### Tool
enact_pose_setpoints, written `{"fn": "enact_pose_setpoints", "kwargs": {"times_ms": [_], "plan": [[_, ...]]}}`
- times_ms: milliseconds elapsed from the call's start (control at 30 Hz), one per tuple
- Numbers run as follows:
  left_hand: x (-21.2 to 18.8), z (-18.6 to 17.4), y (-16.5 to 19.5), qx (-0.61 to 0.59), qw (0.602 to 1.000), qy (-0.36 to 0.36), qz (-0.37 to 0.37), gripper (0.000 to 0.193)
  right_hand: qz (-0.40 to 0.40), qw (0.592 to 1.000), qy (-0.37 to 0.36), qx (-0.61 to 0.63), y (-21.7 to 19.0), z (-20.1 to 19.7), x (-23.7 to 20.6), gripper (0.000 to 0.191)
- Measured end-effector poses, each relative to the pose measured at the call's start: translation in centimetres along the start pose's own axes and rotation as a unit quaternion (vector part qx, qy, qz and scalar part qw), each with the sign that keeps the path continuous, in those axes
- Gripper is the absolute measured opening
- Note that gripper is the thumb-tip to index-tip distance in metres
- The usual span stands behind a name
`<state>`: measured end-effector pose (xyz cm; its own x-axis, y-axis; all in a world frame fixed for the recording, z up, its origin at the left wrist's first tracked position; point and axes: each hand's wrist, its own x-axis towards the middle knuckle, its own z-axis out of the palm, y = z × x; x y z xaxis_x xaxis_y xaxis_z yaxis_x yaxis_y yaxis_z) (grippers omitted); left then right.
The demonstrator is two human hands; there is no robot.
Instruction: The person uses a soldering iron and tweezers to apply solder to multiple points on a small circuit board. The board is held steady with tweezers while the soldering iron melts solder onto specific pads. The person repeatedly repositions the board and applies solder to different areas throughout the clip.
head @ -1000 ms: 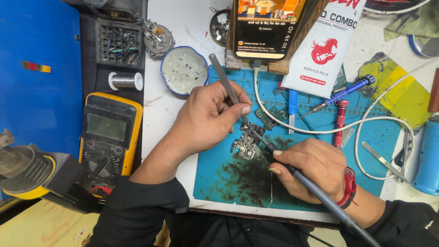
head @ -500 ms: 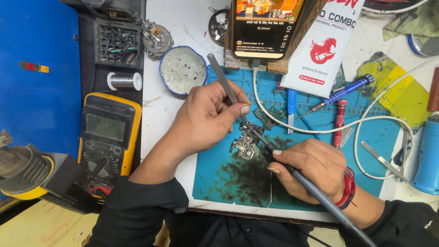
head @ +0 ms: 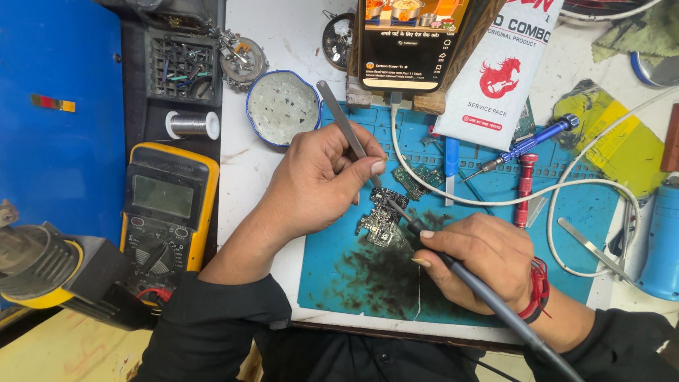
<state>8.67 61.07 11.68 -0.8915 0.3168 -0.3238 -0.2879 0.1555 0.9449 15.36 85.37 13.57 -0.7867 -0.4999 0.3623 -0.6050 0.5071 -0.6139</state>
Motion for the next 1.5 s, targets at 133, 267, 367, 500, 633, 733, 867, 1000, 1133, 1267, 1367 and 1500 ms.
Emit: {"fn": "enact_pose_setpoints", "kwargs": {"times_ms": [133,267,367,500,633,733,867,1000,1133,1267,1367,1500], "plan": [[0.03,0.02,0.04,0.003,1.000,-0.001,-0.012,0.007,-0.003,1.000,0.000,-0.002,0.03,-0.06,-0.03,0.028],[0.13,0.00,0.06,0.008,1.000,0.000,-0.003,0.008,-0.002,1.000,0.000,-0.004,0.11,-0.09,-0.04,0.028],[0.16,-0.05,0.05,0.008,1.000,-0.001,-0.005,0.007,-0.003,1.000,0.001,-0.003,0.14,-0.01,0.02,0.027],[0.22,-0.15,0.07,0.011,1.000,0.000,-0.007,0.007,-0.001,1.000,0.002,0.001,0.14,0.05,0.13,0.027],[0.32,-0.27,0.09,0.014,1.000,0.003,-0.005,0.007,-0.002,1.000,-0.005,0.000,0.23,0.05,0.24,0.026],[0.35,-0.33,0.11,0.014,1.000,0.002,-0.010,0.007,-0.003,1.000,0.005,0.001,0.26,0.13,0.31,0.026],[0.34,-0.38,0.15,0.019,1.000,0.002,-0.004,0.006,-0.003,1.000,0.000,-0.001,0.25,0.09,0.36,0.026],[0.44,-0.45,0.21,0.011,1.000,0.000,-0.008,0.007,0.003,1.000,0.000,0.000,0.21,0.12,0.46,0.026],[0.54,-0.49,0.28,0.023,1.000,0.001,-0.010,0.007,0.004,1.000,0.007,0.003,0.30,0.13,0.55,0.025],[0.55,-0.51,0.34,0.018,1.000,0.000,-0.009,0.007,0.005,1.000,0.004,0.000,0.33,0.12,0.58,0.025],[0.55,-0.60,0.40,0.014,1.000,-0.001,-0.008,0.007,0.004,1.000,0.014,0.002,0.32,0.22,0.66,0.025],[0.59,-0.69,0.42,0.018,1.000,-0.002,-0.007,0.006,0.004,1.000,0.001,0.006,0.32,0.11,0.71,0.025]]}}
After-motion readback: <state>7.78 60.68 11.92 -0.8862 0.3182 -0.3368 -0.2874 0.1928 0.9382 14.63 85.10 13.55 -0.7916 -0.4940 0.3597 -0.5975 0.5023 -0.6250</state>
